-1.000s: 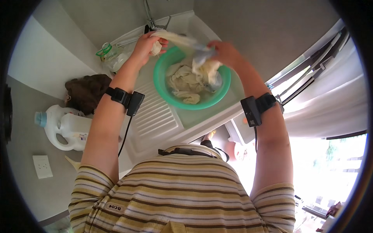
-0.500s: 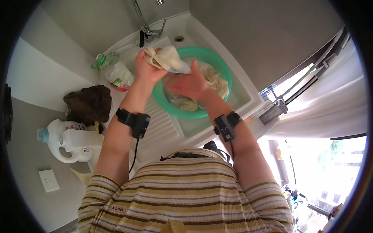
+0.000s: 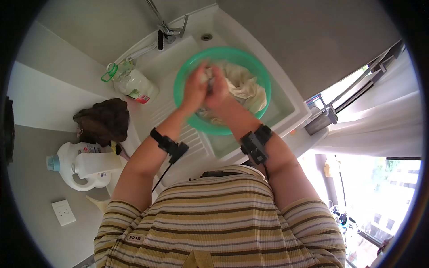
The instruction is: The person is hand washing some clothes in a basin in the sink.
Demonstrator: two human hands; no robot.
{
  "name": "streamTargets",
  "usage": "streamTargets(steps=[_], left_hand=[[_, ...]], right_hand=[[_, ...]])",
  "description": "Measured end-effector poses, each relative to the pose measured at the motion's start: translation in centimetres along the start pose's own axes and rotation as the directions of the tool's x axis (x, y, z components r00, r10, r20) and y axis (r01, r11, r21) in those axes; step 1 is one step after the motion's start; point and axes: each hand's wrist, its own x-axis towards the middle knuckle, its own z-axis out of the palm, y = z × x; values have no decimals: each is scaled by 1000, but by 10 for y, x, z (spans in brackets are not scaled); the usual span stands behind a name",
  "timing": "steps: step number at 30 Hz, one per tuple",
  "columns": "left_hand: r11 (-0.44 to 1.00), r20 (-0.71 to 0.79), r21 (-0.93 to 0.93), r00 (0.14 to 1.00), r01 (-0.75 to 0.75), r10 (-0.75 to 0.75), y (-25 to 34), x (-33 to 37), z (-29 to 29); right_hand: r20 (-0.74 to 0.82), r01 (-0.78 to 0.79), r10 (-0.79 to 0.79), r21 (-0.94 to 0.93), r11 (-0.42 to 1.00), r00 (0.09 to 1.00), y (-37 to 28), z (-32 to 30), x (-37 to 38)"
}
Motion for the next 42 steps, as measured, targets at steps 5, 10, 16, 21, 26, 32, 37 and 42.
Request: streamTargets(steps=[5, 10, 16, 21, 26, 32, 37, 42], left_hand=[[956, -141, 294, 989, 5, 38, 25, -7, 35], [949, -177, 93, 943, 300, -281, 7, 2, 13], [985, -229, 171, 972, -16, 56, 13, 17, 35], [897, -21, 379, 971, 229, -239, 3, 4, 49], [902, -201, 415, 979, 117, -34, 1, -2, 63], [837, -23, 545, 999, 51, -46, -9, 8, 51], [931, -163, 327, 980, 162, -114, -15, 18, 40], [918, -197, 392, 980, 61, 19, -29, 10, 52]], right_hand=[[81, 348, -339, -224, 910, 937, 11, -32, 7], [-78, 263, -282, -192, 945, 956, 25, -15, -2], [301, 437, -384, -134, 889, 873, 13, -45, 0], [54, 398, -395, -184, 899, 917, 6, -27, -6], [124, 344, -326, -173, 923, 937, 14, -39, -13], [133, 407, -390, -144, 902, 911, -4, -38, -7], [95, 445, -438, -310, 840, 894, 23, -35, -13], [178, 403, -374, -176, 898, 910, 4, -19, -17]])
